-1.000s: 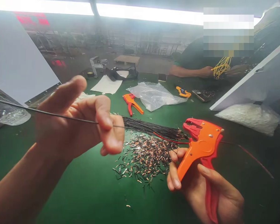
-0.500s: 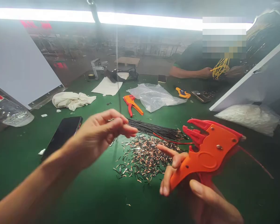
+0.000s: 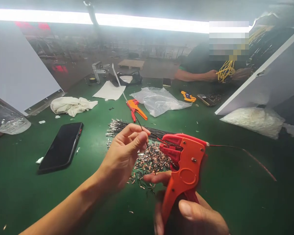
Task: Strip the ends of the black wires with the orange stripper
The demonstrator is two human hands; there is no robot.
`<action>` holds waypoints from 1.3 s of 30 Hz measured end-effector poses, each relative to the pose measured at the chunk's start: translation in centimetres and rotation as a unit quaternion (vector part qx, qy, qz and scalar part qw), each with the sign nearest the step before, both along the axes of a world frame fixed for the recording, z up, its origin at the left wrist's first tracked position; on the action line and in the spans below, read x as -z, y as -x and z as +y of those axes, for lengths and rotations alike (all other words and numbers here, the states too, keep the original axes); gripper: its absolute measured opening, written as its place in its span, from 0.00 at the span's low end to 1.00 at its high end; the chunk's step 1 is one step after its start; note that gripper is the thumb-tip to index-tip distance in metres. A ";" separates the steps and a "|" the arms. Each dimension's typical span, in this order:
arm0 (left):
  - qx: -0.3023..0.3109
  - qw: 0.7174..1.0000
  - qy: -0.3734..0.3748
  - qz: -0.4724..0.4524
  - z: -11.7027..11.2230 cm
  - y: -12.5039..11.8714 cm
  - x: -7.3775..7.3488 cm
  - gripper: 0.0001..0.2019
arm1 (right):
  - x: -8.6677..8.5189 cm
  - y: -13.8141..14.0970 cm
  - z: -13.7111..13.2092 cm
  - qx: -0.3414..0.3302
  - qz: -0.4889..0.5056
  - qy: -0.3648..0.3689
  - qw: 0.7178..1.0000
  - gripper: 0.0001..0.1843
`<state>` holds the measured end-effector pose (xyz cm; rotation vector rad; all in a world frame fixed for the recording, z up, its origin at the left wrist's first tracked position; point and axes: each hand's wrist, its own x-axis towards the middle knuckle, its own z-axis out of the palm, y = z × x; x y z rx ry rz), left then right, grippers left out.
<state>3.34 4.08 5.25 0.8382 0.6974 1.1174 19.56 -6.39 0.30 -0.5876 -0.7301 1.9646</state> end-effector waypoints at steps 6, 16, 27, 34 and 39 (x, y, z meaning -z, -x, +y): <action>0.072 0.971 -0.092 0.210 -1.5 1.3 0.9 0.07 | 0.2 -0.1 0.3 0.038 -0.019 -0.004 0.999 0.25; -0.040 0.953 -0.069 0.292 -3.8 2.5 1.9 0.08 | 0.8 -0.1 1.0 0.072 0.112 0.023 0.991 0.23; -0.175 0.871 -0.270 0.372 -4.3 3.3 3.1 0.16 | 2.1 0.9 0.3 -0.005 0.141 0.027 0.990 0.20; -0.295 0.836 -0.364 0.285 -4.6 3.8 3.4 0.16 | 2.8 1.2 -0.7 -0.083 0.072 -0.013 0.994 0.17; -0.338 0.766 -0.414 0.357 -5.4 3.6 3.6 0.14 | 5.3 1.2 -1.0 -0.127 0.066 0.060 0.988 0.24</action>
